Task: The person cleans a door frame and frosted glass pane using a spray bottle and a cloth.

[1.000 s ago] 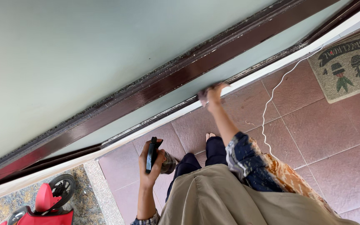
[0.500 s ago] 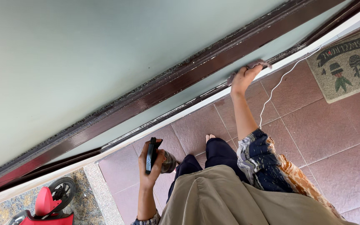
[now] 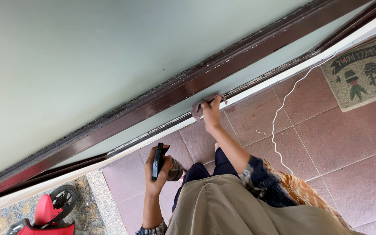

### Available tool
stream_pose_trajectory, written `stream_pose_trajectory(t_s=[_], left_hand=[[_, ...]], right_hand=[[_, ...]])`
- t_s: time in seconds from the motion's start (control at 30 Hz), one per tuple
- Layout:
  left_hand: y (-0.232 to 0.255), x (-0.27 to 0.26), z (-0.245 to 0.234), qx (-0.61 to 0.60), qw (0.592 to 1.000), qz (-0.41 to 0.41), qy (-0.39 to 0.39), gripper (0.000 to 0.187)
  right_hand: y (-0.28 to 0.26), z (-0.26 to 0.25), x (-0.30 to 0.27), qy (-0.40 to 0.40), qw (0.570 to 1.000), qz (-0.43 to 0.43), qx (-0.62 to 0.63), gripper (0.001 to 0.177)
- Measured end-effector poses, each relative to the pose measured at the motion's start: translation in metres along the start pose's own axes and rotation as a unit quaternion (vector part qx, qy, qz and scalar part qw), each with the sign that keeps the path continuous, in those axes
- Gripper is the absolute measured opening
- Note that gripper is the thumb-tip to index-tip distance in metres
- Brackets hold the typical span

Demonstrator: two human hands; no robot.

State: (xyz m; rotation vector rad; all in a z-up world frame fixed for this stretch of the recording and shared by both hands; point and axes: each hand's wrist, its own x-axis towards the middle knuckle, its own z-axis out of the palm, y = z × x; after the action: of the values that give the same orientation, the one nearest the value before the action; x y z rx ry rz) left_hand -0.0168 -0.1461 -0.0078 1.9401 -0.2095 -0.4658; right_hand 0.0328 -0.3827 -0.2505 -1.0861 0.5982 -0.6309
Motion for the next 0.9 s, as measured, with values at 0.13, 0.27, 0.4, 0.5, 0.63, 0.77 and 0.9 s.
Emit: stream_pose_trajectory(t_s=[0.13,0.27,0.4,0.5,0.63,0.77,0.9], left_hand=[[0.005,-0.001,-0.007,0.002,1.0,0.01,0.006,0.032],[0.01,-0.004,-0.022,0.009,1.0,0.026,0.008,0.034],[0.01,-0.013,-0.043,-0.01,0.999,0.039,0.005,0.034],[0.005,-0.017,-0.059,-0.027,0.998,0.063,0.005,0.034],[-0.001,-0.022,-0.084,-0.024,0.997,0.068,-0.001,0.033],[0.002,-0.022,-0.102,-0.034,0.997,0.069,0.005,0.032],[0.006,-0.022,-0.114,-0.034,0.997,0.074,-0.007,0.032]], right_hand=[[-0.077,-0.017,0.008,0.061,0.996,-0.002,0.063,0.055],[-0.12,-0.053,0.049,0.133,0.98,-0.027,0.142,0.053],[-0.101,-0.033,0.046,0.219,0.948,0.007,0.232,0.059],[-0.091,0.02,0.001,0.162,0.977,0.078,0.115,0.083],[-0.053,0.094,-0.065,-0.033,0.987,0.129,0.091,0.025],[-0.043,0.135,-0.102,-0.004,0.984,-0.133,-0.119,0.032],[-0.086,0.126,-0.101,-0.007,0.974,-0.182,-0.132,0.039]])
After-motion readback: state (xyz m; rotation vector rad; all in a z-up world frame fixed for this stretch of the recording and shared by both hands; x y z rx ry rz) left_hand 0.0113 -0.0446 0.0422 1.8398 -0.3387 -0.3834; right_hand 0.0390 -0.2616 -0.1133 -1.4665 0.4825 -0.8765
